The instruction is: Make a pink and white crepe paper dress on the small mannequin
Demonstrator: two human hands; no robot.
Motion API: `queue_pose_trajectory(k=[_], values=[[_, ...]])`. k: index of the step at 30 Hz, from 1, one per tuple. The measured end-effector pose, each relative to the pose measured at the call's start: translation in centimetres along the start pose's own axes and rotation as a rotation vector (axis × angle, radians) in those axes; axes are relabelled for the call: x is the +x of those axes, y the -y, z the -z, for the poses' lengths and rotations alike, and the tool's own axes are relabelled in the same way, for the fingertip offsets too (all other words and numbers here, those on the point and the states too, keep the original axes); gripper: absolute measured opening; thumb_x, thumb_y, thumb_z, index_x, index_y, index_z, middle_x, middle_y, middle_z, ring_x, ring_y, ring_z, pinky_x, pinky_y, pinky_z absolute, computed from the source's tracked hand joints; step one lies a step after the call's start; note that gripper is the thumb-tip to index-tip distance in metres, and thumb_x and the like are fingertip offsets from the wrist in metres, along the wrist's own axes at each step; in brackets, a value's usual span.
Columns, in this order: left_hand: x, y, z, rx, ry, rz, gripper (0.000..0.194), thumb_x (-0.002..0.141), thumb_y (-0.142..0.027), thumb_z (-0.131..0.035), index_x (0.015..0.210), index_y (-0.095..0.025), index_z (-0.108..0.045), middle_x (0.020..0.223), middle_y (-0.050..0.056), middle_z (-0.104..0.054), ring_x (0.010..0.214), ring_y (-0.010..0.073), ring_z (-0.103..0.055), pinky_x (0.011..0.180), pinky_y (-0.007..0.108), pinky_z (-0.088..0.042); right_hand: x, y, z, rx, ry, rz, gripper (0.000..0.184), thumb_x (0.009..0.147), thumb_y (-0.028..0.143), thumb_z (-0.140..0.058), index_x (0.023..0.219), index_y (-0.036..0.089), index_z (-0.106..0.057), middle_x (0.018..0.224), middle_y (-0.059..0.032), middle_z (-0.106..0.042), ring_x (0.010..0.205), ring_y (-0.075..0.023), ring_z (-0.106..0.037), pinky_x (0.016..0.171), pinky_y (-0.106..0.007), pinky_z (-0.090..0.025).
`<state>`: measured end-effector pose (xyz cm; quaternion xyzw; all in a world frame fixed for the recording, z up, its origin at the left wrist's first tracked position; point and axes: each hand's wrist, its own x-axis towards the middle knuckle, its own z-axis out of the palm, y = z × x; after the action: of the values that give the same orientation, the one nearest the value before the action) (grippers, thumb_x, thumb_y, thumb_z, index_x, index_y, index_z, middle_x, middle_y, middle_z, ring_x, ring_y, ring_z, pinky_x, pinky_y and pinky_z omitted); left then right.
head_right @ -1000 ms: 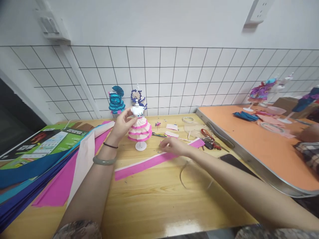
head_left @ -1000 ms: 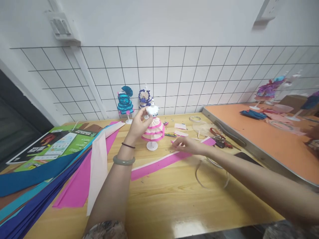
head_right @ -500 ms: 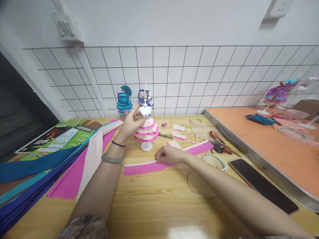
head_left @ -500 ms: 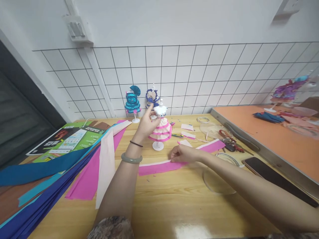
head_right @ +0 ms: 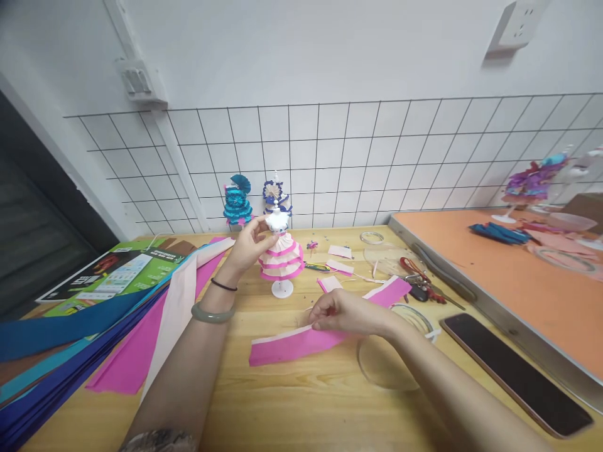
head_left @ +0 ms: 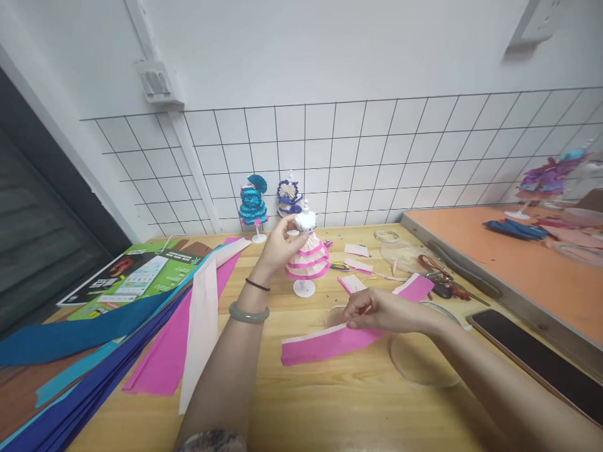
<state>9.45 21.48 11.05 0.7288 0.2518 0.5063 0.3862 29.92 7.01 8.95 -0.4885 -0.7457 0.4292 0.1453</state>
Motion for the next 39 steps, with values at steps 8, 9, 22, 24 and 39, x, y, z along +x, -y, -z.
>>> queue_pose_trajectory(k=[8,9,22,24,39], values=[[0.3,0.7,-0.3,-0.085,-0.083,-0.012,0.053,0.069,-0.029,-0.07,0.118,-0.017,-0.053,0.116,0.011,-0.06,0.11,0.0226,-0.055,0.097,0.036,-0.041,2.1,-2.3,-2.4,-0.316,-0.066,0.076,0.026,0.075,0.012,-0.046,0.082,0.02,-0.07,0.083,-0.001,-0.068,0.069,-0.0131,-0.055,0.061,-0.023,-0.038],[0.3,0.7,-0.3,-0.09,-0.086,-0.001,0.056,0.069,-0.029,-0.07,0.121,-0.017,-0.051,0.117,0.011,-0.06,0.111,0.0226,-0.054,0.097,0.036,-0.041,2.2,-2.6,-2.5,-0.332,-0.078,0.089,0.027,0.076,0.013,-0.046,0.085,0.021,-0.07,0.085,-0.0019,-0.069,0.071,-0.0144,-0.057,0.064,-0.024,-0.04],[-0.2,-0.8,-0.4,-0.014,0.044,0.033,0.057,0.073,-0.024,-0.065,0.127,-0.022,-0.045,0.123,0.01,-0.056,0.114,0.0223,-0.052,0.097,0.037,-0.042,2.1,-3.8,-2.5,-0.09,-0.413,0.187,0.035,0.089,0.044,-0.046,0.096,0.018,-0.068,0.098,-0.0092,-0.067,0.092,-0.0196,-0.059,0.083,-0.03,-0.044],[-0.2,-0.9,-0.2,0.04,0.055,0.032,0.054,0.072,-0.026,-0.066,0.123,-0.023,-0.048,0.12,0.009,-0.057,0.115,0.0227,-0.051,0.099,0.039,-0.039,1.9,-4.0,-2.4,-0.044,-0.445,0.164,0.036,0.089,0.044,-0.045,0.094,0.017,-0.068,0.095,-0.0091,-0.067,0.089,-0.0192,-0.06,0.08,-0.03,-0.045],[0.6,-0.3,-0.6,-0.157,-0.248,0.04,0.039,0.082,-0.051,-0.05,0.097,-0.017,-0.064,0.091,0.005,-0.066,0.087,0.0162,-0.06,0.077,0.027,-0.046,2.0,-5.4,-2.5,-0.12,-0.513,0.158,0.036,0.091,0.043,-0.041,0.092,0.019,-0.068,0.09,-0.0084,-0.066,0.083,-0.0184,-0.059,0.077,-0.029,-0.044]])
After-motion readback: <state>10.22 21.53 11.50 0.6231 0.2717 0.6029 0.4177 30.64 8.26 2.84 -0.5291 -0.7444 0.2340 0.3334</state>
